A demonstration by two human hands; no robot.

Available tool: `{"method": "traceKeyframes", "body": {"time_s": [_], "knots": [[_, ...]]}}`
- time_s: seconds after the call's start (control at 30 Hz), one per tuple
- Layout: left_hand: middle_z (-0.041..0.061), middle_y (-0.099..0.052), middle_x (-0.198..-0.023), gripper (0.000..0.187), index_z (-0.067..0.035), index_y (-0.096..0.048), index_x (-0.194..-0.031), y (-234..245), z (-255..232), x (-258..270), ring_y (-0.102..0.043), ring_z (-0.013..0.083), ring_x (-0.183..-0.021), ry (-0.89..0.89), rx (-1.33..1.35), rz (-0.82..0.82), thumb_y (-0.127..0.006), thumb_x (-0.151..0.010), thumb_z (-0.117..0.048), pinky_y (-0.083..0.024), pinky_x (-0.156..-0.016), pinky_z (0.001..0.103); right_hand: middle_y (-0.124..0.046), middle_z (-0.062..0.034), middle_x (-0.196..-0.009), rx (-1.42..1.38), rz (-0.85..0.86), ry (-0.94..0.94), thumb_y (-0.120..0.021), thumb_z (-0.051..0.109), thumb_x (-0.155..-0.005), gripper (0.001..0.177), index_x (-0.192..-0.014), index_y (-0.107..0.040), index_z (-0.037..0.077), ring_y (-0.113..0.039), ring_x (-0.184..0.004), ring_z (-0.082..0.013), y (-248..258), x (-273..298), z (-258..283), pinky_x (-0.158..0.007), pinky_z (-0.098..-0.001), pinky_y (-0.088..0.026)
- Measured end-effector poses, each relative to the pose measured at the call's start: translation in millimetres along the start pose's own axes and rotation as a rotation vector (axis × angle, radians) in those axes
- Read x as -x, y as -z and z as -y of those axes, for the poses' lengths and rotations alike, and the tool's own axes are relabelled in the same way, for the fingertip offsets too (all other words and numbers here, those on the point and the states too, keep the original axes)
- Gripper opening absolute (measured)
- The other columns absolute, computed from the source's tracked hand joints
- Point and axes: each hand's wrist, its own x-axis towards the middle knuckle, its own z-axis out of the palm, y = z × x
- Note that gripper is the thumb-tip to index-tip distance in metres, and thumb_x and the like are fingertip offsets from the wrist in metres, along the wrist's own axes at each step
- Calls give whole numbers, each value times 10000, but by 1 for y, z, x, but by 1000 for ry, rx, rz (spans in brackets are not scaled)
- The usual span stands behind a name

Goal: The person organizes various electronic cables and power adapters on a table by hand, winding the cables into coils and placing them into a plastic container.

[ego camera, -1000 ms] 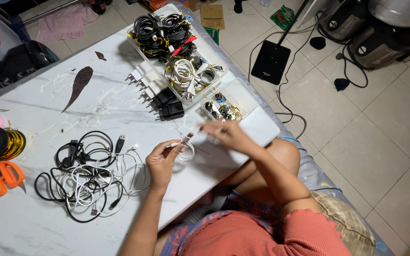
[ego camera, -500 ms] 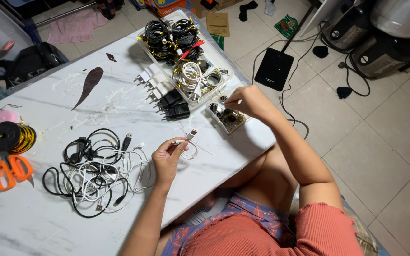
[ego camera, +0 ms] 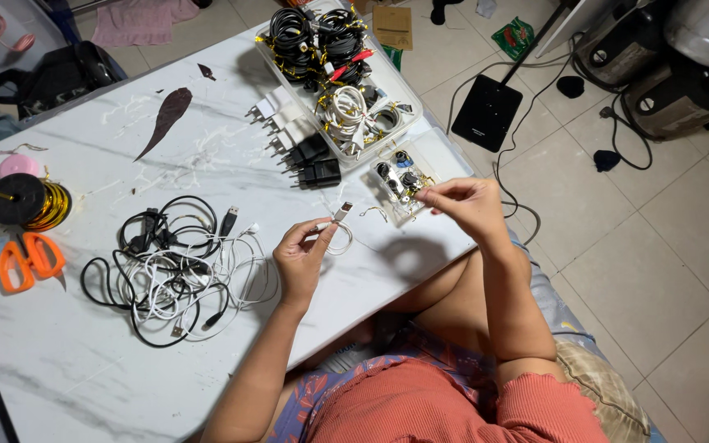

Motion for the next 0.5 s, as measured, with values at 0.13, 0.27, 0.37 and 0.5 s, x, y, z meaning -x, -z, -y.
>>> {"method": "traceKeyframes", "body": {"time_s": [0.13,0.27,0.37,0.5], "knots": [[44,-739,-1038,166,-6,-755,-1090,3,-1,-3,-687,68,-911,-11,-55,-26,-774,-926,-26,-550,-694,197,-795,-73,-907,462,-107,208,-871,165,-865,210,-1024,-814,40,-753,-765,-108,-2,-12,3,-680,-235,-584],[49,-740,-1049,179,-4,-752,-1096,3,-3,-3,-688,71,-896,6,-15,-15,-769,-919,-25,-555,-679,198,-705,-118,-1057,717,-41,462,-860,147,-805,389,-1163,-747,45,-673,-816,-247,-29,-13,7,-724,-344,-566],[55,-741,-1044,181,-1,-753,-1098,3,-2,-3,-688,75,-886,16,-18,-6,-767,-919,-21,-550,-665,199,-683,-78,-1064,910,116,723,-758,124,-847,274,-1117,-761,80,-637,-972,-278,-58,-12,-2,-818,-391,-532],[55,-741,-1047,178,1,-750,-1096,5,-2,-6,-697,77,-897,-17,-22,-12,-767,-920,-16,-570,-682,201,-676,-31,-962,1215,368,777,-660,145,-880,217,-1053,-783,102,-606,-941,-238,-78,-27,-19,-774,-365,-496]]}}
